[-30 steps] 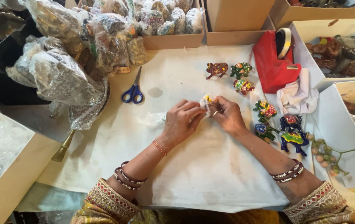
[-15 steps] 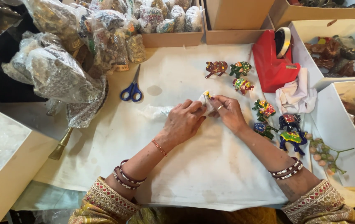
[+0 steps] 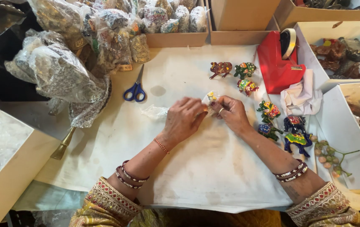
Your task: The recorder is wrapping small decorative figurines in bubble wrap at a packing station.
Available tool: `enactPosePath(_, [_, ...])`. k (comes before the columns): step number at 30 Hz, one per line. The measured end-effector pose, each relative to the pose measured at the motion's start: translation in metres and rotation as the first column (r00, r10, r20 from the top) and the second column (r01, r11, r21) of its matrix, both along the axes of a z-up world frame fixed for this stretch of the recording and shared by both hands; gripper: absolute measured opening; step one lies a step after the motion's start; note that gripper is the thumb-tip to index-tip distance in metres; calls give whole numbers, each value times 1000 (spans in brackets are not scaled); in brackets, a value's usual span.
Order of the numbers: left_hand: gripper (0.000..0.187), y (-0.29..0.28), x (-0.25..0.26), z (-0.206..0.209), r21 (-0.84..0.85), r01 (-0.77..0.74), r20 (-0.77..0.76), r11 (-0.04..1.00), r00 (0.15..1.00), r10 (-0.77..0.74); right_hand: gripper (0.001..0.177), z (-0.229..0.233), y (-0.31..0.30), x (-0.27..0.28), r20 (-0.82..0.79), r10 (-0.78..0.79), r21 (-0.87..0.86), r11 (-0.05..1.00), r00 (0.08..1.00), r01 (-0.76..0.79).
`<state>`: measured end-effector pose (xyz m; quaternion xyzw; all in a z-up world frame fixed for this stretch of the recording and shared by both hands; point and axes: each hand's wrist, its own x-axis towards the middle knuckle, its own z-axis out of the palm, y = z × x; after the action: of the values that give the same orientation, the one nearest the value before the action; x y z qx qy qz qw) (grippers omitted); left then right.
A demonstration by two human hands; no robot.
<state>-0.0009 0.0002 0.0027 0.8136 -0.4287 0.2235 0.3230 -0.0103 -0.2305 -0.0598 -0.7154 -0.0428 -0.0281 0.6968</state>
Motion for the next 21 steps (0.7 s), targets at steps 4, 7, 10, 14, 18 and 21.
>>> enactPosePath(4, [36,2,0,6,-127,-85,16,988,996,87,19,-4,1,0,-12,-26,-23,999,1000,26])
enactPosePath(7, [52,1,8,-10,-90,-95,-115,991,990,85,18,-5,4,-3,61,10,-68,998,998,-6])
enactPosePath(10, [51,1,13,-18,45,-84,-278,995,956,94,17,4,8,-7,60,34,-95,995,998,-28])
enactPosePath(14, [47,0,12,-8,113,-115,-375,987,915,149,23,19,10,-9,60,-4,-35,999,998,6])
enactPosePath(18, [46,1,11,-2,135,-139,-447,981,875,186,29,29,8,-10,80,-108,-43,993,991,111])
enactPosePath(21, [44,0,11,-7,120,-142,-411,983,894,179,27,28,7,-11,122,-174,-102,977,977,186])
